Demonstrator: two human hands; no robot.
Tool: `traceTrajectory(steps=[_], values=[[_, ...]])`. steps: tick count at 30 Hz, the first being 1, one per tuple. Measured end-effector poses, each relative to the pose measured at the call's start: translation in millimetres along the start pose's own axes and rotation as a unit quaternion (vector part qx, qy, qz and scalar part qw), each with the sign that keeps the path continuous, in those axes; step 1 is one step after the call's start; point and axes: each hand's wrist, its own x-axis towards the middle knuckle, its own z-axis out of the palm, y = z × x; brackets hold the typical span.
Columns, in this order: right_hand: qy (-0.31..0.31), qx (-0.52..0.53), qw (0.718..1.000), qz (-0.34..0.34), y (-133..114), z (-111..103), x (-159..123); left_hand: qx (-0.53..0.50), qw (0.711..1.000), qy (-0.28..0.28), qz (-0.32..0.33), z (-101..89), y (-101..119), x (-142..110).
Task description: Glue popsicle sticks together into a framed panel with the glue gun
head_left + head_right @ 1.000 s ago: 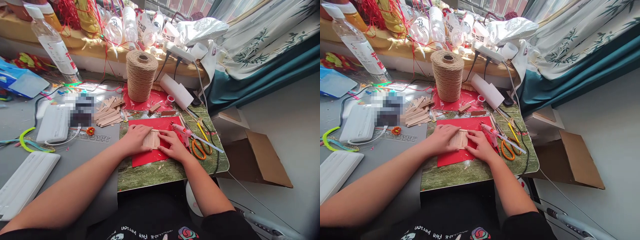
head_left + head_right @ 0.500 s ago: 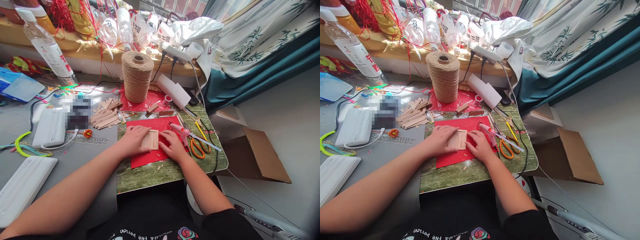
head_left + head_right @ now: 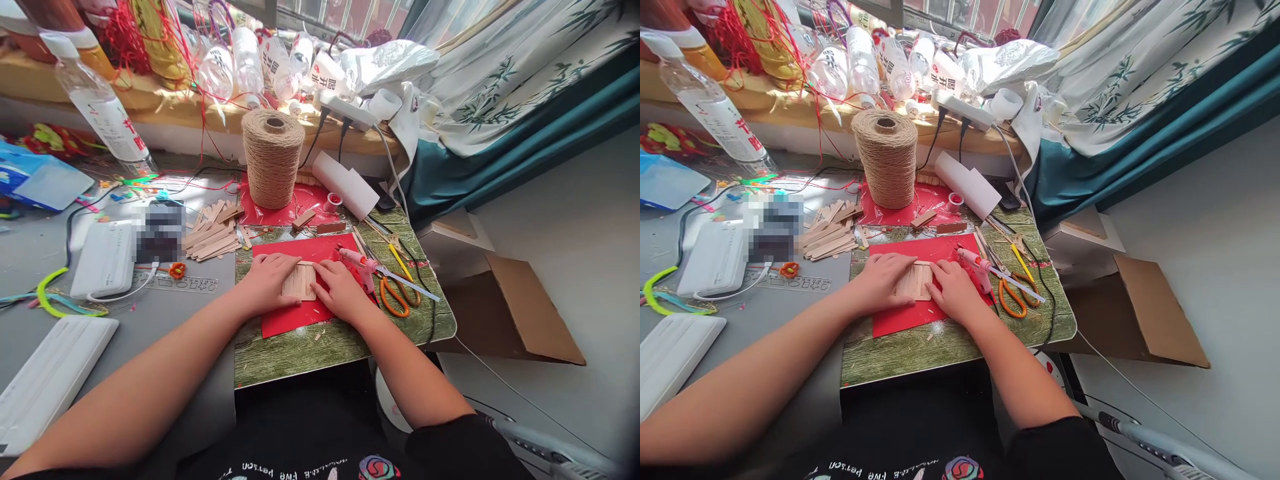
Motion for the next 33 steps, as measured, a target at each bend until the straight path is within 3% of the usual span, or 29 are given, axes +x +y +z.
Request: traceTrajectory(steps=[13, 15, 19, 21, 23, 26, 29, 33], values=[[0.043, 0.019, 0.999, -0.001, 4.9, 9.8, -15.7, -0.017, 1.000, 0.001, 0.012, -8.9, 0.0, -2.2], [0.055, 0.036, 0.998, -0.001, 5.3, 8.1, -15.9, -0.042, 0.998, 0.038, -0.010, -17.0, -6.2, -1.6], [0.092, 0.066, 0.994, 0.000, 8.6, 7.0, -17.6, -0.104, 0.969, 0.198, -0.103, -42.6, -26.8, -1.3], [0.094, 0.063, 0.994, -0.008, 9.9, 8.8, -17.3, -0.136, 0.952, 0.226, -0.155, -53.6, -34.7, -2.7], [0.088, 0.052, 0.995, -0.019, 10.1, 12.0, -15.9, -0.120, 0.958, 0.197, -0.169, -59.4, -36.3, -4.4], [0.072, 0.037, 0.996, -0.027, 8.2, 17.2, -12.3, -0.039, 0.983, 0.092, -0.155, -56.3, -27.0, -5.6], [0.061, 0.045, 0.997, -0.025, 6.2, 19.5, -9.7, 0.057, 0.986, -0.012, -0.153, -44.1, -12.3, -4.3], [0.068, 0.096, 0.993, -0.022, 6.9, 15.1, -10.4, 0.064, 0.985, -0.032, -0.160, -30.5, -3.1, -2.1]])
